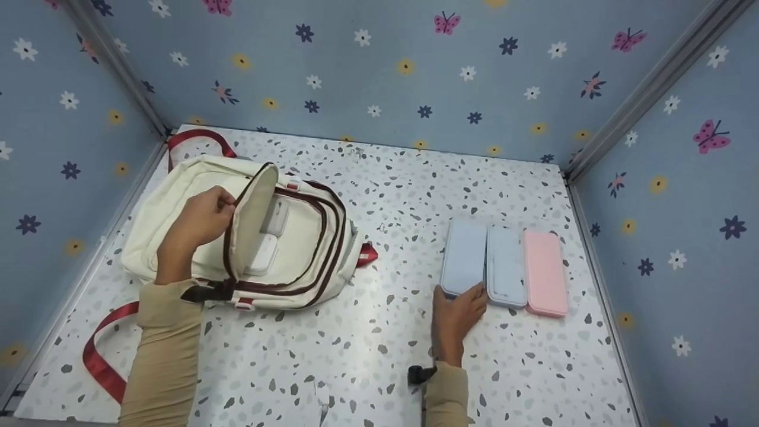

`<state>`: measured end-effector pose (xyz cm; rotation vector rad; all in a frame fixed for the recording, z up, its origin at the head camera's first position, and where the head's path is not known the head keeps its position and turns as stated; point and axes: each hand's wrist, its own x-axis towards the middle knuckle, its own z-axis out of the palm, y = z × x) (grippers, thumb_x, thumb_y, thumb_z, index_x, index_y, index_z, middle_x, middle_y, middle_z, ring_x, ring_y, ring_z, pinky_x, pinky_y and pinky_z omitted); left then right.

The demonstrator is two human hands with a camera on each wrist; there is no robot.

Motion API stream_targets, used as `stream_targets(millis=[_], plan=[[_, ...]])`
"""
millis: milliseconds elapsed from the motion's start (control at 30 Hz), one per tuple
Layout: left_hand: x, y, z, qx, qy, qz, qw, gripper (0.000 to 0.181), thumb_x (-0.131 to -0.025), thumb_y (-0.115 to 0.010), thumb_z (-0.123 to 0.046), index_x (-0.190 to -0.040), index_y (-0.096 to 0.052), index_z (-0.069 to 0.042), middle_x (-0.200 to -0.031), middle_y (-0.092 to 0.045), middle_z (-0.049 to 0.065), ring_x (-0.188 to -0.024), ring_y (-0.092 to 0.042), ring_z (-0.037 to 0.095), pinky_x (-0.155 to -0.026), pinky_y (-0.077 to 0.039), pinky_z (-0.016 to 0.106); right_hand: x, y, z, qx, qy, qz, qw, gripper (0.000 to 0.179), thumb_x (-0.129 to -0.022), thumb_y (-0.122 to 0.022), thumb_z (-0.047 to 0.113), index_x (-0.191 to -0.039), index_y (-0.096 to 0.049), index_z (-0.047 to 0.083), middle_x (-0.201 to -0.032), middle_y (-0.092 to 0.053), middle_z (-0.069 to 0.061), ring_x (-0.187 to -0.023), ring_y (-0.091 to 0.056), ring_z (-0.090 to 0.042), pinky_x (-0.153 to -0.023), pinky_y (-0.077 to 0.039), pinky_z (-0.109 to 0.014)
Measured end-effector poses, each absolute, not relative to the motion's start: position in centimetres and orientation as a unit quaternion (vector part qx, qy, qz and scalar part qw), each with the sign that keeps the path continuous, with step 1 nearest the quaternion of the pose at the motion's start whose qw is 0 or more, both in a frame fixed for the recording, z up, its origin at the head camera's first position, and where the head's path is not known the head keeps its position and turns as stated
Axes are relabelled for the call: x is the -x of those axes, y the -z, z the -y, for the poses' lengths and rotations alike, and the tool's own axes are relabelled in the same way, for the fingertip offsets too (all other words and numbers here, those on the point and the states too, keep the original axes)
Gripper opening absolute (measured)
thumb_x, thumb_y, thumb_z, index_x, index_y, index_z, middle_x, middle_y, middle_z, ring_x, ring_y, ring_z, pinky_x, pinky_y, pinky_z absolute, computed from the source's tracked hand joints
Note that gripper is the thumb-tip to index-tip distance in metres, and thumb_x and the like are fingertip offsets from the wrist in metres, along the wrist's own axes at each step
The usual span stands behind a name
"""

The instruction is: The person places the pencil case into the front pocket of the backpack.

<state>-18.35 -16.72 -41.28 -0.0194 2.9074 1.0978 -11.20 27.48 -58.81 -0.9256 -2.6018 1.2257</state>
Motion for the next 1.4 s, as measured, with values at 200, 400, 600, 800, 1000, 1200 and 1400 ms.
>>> stream_targets(millis=[200, 400, 600, 800, 1000, 1200, 1400], plan=[[18.3, 41.2, 16.7, 0.000, -0.351, -0.936, 0.010, 0.021, -0.089, -0.040, -0.003, -0.101, -0.053, 0.008, -0.100, -0.056, 0.024, -0.097, -0.053, 0.036, -0.085, -0.041, 0.047, 11.3, 58.7, -27.1, 0.338, -0.436, 0.833, 0.038, 0.109, -0.078, -0.061, 0.055, -0.144, 0.019, 0.022, -0.152, 0.013, -0.008, -0.139, 0.007, -0.025, -0.111, -0.007, -0.041], [18.3, 41.1, 16.7, 0.001, -0.352, -0.936, 0.012, 0.021, -0.090, -0.041, -0.004, -0.101, -0.053, 0.007, -0.100, -0.056, 0.023, -0.097, -0.052, 0.035, -0.085, -0.041, 0.046, 11.5, 58.8, -26.9, 0.352, -0.433, 0.828, 0.049, 0.110, -0.077, -0.062, 0.056, -0.143, 0.020, 0.023, -0.152, 0.014, -0.004, -0.139, 0.006, -0.022, -0.111, -0.007, -0.040], [18.2, 41.0, 16.6, 0.001, -0.352, -0.936, 0.022, 0.020, -0.091, -0.040, -0.005, -0.102, -0.053, 0.007, -0.101, -0.054, 0.022, -0.098, -0.050, 0.034, -0.085, -0.040, 0.046, 11.4, 58.9, -26.9, 0.351, -0.422, 0.834, 0.062, 0.105, -0.079, -0.061, 0.054, -0.146, 0.013, 0.020, -0.153, 0.010, -0.004, -0.139, 0.003, -0.022, -0.111, -0.009, -0.039], [18.3, 40.9, 16.5, 0.003, -0.354, -0.935, 0.020, 0.020, -0.091, -0.040, -0.005, -0.102, -0.053, 0.006, -0.101, -0.054, 0.022, -0.096, -0.051, 0.034, -0.084, -0.041, 0.046, 10.8, 58.4, -26.8, 0.335, -0.449, 0.826, 0.071, 0.101, -0.081, -0.058, 0.055, -0.147, 0.010, 0.021, -0.153, 0.010, 0.001, -0.139, 0.003, -0.017, -0.111, -0.009, -0.037], [18.4, 41.0, 16.5, 0.002, -0.352, -0.936, 0.020, 0.020, -0.091, -0.040, -0.004, -0.102, -0.053, 0.007, -0.101, -0.054, 0.022, -0.096, -0.051, 0.035, -0.084, -0.041, 0.046, 10.6, 57.8, -27.1, 0.320, -0.450, 0.829, 0.085, 0.101, -0.080, -0.058, 0.057, -0.148, 0.006, 0.019, -0.154, 0.007, -0.001, -0.139, 0.000, -0.020, -0.111, -0.010, -0.038], [18.5, 41.1, 16.6, 0.000, -0.349, -0.937, 0.014, 0.020, -0.090, -0.040, -0.003, -0.100, -0.053, 0.008, -0.100, -0.055, 0.023, -0.097, -0.052, 0.036, -0.085, -0.041, 0.047, 10.7, 57.1, -27.2, 0.293, -0.429, 0.846, 0.124, 0.096, -0.081, -0.062, 0.050, -0.148, -0.005, 0.011, -0.153, -0.004, -0.011, -0.139, -0.008, -0.028, -0.111, -0.013, -0.039], [18.4, 41.1, 16.5, 0.000, -0.350, -0.937, 0.015, 0.021, -0.090, -0.040, -0.004, -0.101, -0.053, 0.008, -0.101, -0.055, 0.023, -0.097, -0.052, 0.036, -0.085, -0.041, 0.046, 10.8, 56.7, -27.2, 0.265, -0.423, 0.853, 0.154, 0.094, -0.080, -0.065, 0.046, -0.147, -0.013, 0.007, -0.151, -0.013, -0.015, -0.138, -0.013, -0.029, -0.111, -0.014, -0.038]])
